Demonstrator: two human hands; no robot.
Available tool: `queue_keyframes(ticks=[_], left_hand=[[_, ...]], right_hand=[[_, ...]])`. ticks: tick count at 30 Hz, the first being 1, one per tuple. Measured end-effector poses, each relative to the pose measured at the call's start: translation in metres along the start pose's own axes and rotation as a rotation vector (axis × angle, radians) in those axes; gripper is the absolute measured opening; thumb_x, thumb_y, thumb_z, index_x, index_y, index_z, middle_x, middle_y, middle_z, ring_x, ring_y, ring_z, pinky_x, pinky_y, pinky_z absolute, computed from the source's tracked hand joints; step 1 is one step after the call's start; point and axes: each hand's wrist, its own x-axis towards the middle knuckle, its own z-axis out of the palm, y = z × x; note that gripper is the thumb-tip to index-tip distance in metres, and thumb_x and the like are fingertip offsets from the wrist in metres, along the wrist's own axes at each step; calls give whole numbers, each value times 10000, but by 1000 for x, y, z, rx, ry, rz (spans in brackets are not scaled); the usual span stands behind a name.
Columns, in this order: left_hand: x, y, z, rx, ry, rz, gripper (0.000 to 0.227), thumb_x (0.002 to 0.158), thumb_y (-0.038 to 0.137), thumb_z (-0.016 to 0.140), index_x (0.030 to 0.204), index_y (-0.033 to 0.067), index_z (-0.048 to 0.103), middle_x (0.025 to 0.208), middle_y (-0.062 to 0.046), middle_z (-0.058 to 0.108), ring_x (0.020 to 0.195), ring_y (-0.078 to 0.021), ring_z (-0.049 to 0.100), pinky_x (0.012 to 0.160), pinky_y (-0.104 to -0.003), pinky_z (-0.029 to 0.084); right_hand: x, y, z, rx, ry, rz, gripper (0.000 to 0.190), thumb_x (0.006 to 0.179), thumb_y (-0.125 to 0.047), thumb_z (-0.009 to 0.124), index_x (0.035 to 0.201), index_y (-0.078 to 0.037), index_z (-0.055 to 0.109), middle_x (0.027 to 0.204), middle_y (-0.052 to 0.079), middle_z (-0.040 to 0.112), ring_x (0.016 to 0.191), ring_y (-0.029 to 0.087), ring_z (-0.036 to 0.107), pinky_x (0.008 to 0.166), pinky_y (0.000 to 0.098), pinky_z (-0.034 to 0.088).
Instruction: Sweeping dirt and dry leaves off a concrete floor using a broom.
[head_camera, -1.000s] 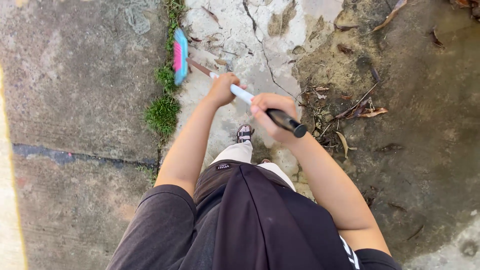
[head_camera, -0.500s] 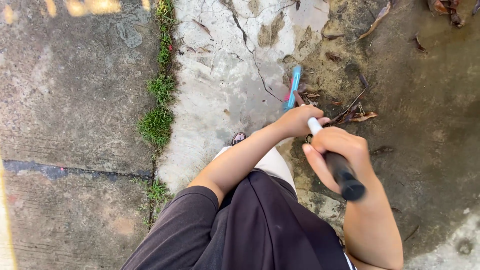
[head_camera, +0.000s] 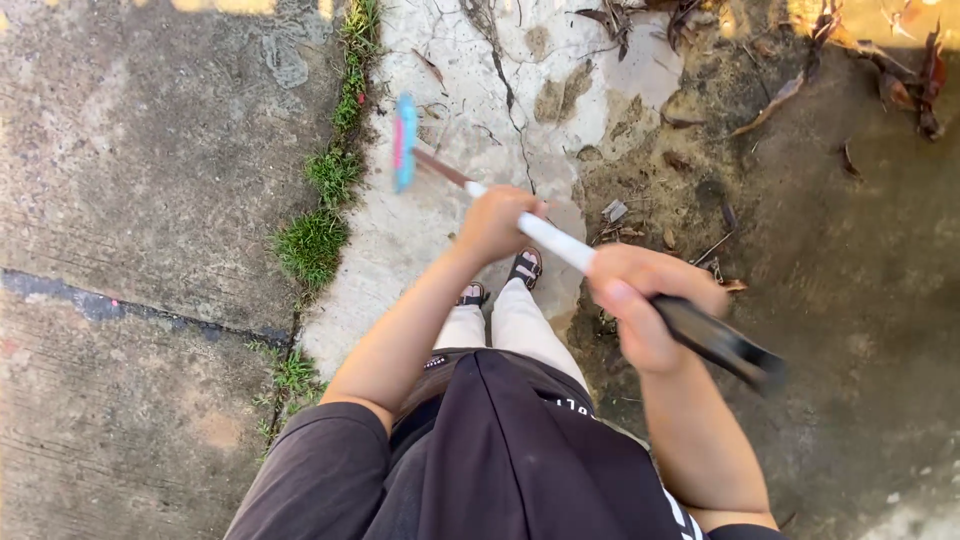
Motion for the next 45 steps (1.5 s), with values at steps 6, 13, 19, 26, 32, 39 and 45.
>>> queue_keyframes(ticks=[6, 13, 19, 26, 32, 39, 45], left_hand=[[-20, -152, 45, 222, -54, -328, 310, 943, 370, 729, 747, 140, 659, 850, -95, 679, 965, -347, 672, 1078, -661, 371], [35, -35, 107, -64, -129, -105, 293, 952, 322, 696, 757, 105, 674, 730, -155, 643, 834, -413, 674, 885, -536, 505], [81, 76, 139, -447, -222, 31, 369, 995, 297, 608, 671, 136, 536, 612, -89, 586, 701, -359, 650, 777, -392, 523], [99, 144, 86, -234, -298, 69, 384, 999, 388, 529, 689, 162, 538, 631, -50, 583, 687, -314, 662, 688, -431, 540], [81, 78, 51, 7, -125, 36, 261, 921, 268, 610, 694, 139, 623, 632, -91, 651, 657, -326, 683, 630, -465, 521], [45, -59, 35, 275, -23, -204, 255, 935, 259, 712, 737, 119, 634, 695, -128, 634, 770, -345, 684, 750, -431, 569], [60, -92, 91, 96, -65, -297, 358, 870, 373, 802, 750, 77, 641, 743, -149, 650, 815, -383, 690, 819, -462, 556]], right_hand=[[-60, 121, 13, 23, 16, 93, 363, 868, 177, 656, 573, 14, 519, 598, 195, 625, 556, 410, 639, 662, 503, 594], [-23, 37, -63, -147, 3, 258, 350, 912, 142, 647, 608, 13, 532, 623, 177, 612, 556, 334, 576, 641, 471, 569], [3, -31, -89, -397, -116, 346, 344, 921, 116, 651, 617, 2, 540, 593, 169, 603, 530, 391, 622, 583, 446, 562], [38, -83, -93, -400, -150, 244, 359, 865, -13, 694, 543, -71, 546, 564, 82, 611, 477, 271, 614, 560, 376, 590], [47, -42, -88, -196, -54, 194, 347, 866, 7, 603, 579, -49, 416, 527, 85, 474, 458, 247, 497, 562, 393, 517], [0, 86, -70, 34, -50, 84, 339, 903, 143, 647, 613, 19, 522, 593, 186, 579, 527, 379, 591, 600, 473, 565], [-33, 121, -95, 10, -47, 110, 308, 904, 122, 689, 645, 40, 545, 650, 217, 652, 593, 411, 650, 682, 506, 578]])
